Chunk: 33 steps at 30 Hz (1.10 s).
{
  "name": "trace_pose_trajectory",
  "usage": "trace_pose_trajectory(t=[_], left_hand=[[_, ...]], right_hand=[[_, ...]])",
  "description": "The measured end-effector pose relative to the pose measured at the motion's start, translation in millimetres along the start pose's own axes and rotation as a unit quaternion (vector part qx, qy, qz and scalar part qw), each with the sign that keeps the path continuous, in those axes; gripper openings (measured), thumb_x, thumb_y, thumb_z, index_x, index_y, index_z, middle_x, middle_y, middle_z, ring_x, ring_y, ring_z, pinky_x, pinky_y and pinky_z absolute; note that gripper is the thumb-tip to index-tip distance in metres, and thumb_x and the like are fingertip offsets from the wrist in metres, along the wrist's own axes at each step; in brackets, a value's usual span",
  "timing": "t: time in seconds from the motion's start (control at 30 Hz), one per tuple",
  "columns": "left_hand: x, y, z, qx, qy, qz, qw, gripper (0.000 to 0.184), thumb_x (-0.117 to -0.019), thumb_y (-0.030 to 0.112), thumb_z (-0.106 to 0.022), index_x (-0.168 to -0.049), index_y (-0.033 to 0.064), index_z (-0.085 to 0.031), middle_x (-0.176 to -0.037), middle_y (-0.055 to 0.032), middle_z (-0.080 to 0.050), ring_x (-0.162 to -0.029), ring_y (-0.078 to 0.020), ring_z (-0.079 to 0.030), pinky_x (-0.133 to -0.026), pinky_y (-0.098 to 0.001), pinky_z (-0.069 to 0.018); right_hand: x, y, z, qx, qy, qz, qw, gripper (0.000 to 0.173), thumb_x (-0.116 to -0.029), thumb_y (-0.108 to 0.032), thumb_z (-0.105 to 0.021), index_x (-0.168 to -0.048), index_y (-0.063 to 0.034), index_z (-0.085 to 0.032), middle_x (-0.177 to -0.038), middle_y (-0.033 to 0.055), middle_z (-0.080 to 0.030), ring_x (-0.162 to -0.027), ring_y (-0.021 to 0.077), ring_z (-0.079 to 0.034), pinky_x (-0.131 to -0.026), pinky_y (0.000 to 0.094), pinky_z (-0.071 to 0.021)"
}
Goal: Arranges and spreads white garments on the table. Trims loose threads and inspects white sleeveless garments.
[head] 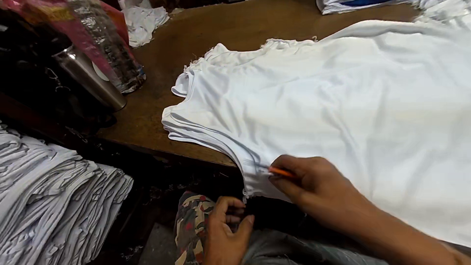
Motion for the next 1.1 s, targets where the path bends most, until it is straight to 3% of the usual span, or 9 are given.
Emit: trace_pose_trajectory(t=[0.07,0.17,0.33,0.43,0.7,0.8,0.9,1.03,1.1], left_hand=[[-9,7,8,0.024,0.031,-0.026,0.999,0.034,-0.0902,0.016,-0.073,-0.117,-0.0024,-0.065,-0.112,-0.0107,-0.070,-0.099,-0.0201,-0.072,-0.079,-0.0338,-0.0644],[-22,17,5,0.051,0.017,-0.014,0.998,0.037,-0.0923,0.026,-0.075,-0.119,0.0016,-0.066,-0.105,-0.0088,-0.073,-0.092,-0.0201,-0.074,-0.077,-0.0333,-0.0652],[-39,21,-16,0.119,0.008,0.015,0.993,0.008,-0.0922,0.006,-0.074,-0.095,-0.0020,-0.073,-0.077,-0.0117,-0.073,-0.064,-0.0178,-0.071,-0.062,-0.0296,-0.0629],[-47,24,-19,0.105,-0.001,0.039,0.994,0.008,-0.0937,0.007,-0.073,-0.095,0.0003,-0.077,-0.077,-0.0109,-0.073,-0.065,-0.0181,-0.071,-0.064,-0.0313,-0.0638],[-41,25,-26,0.105,-0.114,0.078,0.985,0.013,-0.0981,0.008,-0.067,-0.097,-0.0018,-0.075,-0.081,-0.0076,-0.072,-0.070,-0.0164,-0.071,-0.070,-0.0327,-0.0648],[-28,18,-20,0.111,-0.140,0.075,0.981,0.017,-0.1002,0.013,-0.066,-0.097,-0.0007,-0.076,-0.076,-0.0046,-0.070,-0.066,-0.0140,-0.069,-0.067,-0.0317,-0.0637],[-18,17,-16,0.096,-0.139,0.036,0.985,0.022,-0.1040,0.012,-0.059,-0.101,-0.0009,-0.076,-0.077,-0.0039,-0.069,-0.065,-0.0135,-0.068,-0.065,-0.0312,-0.0636],[-10,20,-9,0.055,-0.119,-0.016,0.991,0.023,-0.1058,0.011,-0.055,-0.102,-0.0011,-0.074,-0.080,-0.0036,-0.069,-0.067,-0.0115,-0.068,-0.063,-0.0286,-0.0624],[-7,20,-6,0.038,-0.108,-0.040,0.993,0.022,-0.1046,0.011,-0.057,-0.097,-0.0010,-0.074,-0.081,-0.0040,-0.070,-0.065,-0.0099,-0.066,-0.061,-0.0260,-0.0603]], right_hand=[[-11,8,22,-0.109,-0.014,-0.065,0.992,0.005,-0.0918,-0.018,-0.065,-0.088,-0.0196,-0.069,-0.059,-0.0081,-0.055,-0.045,0.0043,-0.046,-0.039,0.0228,-0.0364],[-28,33,59,-0.198,0.084,-0.129,0.968,0.008,-0.0897,-0.007,-0.066,-0.087,-0.0132,-0.070,-0.067,-0.0022,-0.061,-0.048,0.0063,-0.047,-0.042,0.0210,-0.0377],[-40,88,63,0.015,0.148,-0.069,0.986,0.011,-0.0935,-0.022,-0.062,-0.089,-0.0116,-0.065,-0.064,-0.0016,-0.052,-0.054,0.0090,-0.047,-0.050,0.0320,-0.0367],[-50,96,64,0.080,0.150,-0.019,0.985,0.018,-0.0945,-0.026,-0.057,-0.088,-0.0105,-0.064,-0.062,-0.0014,-0.049,-0.053,0.0104,-0.045,-0.050,0.0344,-0.0339],[-74,116,79,0.114,0.111,-0.065,0.985,0.024,-0.0973,-0.029,-0.055,-0.092,-0.0072,-0.063,-0.068,0.0082,-0.053,-0.062,0.0259,-0.053,-0.056,0.0510,-0.0377],[-52,96,82,-0.010,0.112,-0.110,0.988,0.038,-0.1078,-0.043,-0.046,-0.107,-0.0112,-0.068,-0.072,0.0019,-0.054,-0.058,0.0148,-0.050,-0.052,0.0384,-0.0428],[4,50,73,-0.174,0.104,-0.124,0.971,0.045,-0.1101,-0.042,-0.035,-0.107,-0.0170,-0.073,-0.062,-0.0073,-0.049,-0.046,0.0051,-0.041,-0.042,0.0230,-0.0367],[91,15,8,-0.333,-0.119,-0.199,0.914,0.039,-0.1115,-0.028,-0.040,-0.109,-0.0059,-0.072,-0.072,-0.0091,-0.056,-0.057,-0.0006,-0.045,-0.051,0.0202,-0.0396],[110,15,-22,-0.341,-0.141,-0.232,0.900,0.040,-0.1121,-0.023,-0.038,-0.106,0.0000,-0.070,-0.069,-0.0052,-0.052,-0.054,0.0028,-0.043,-0.050,0.0233,-0.0376]])
Point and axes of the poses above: each hand's wrist, its own x-axis away from the middle knuckle, its own z-axis out of the back of the hand, y = z × x, the point moved 6 cm from there along -x, towards the middle knuckle
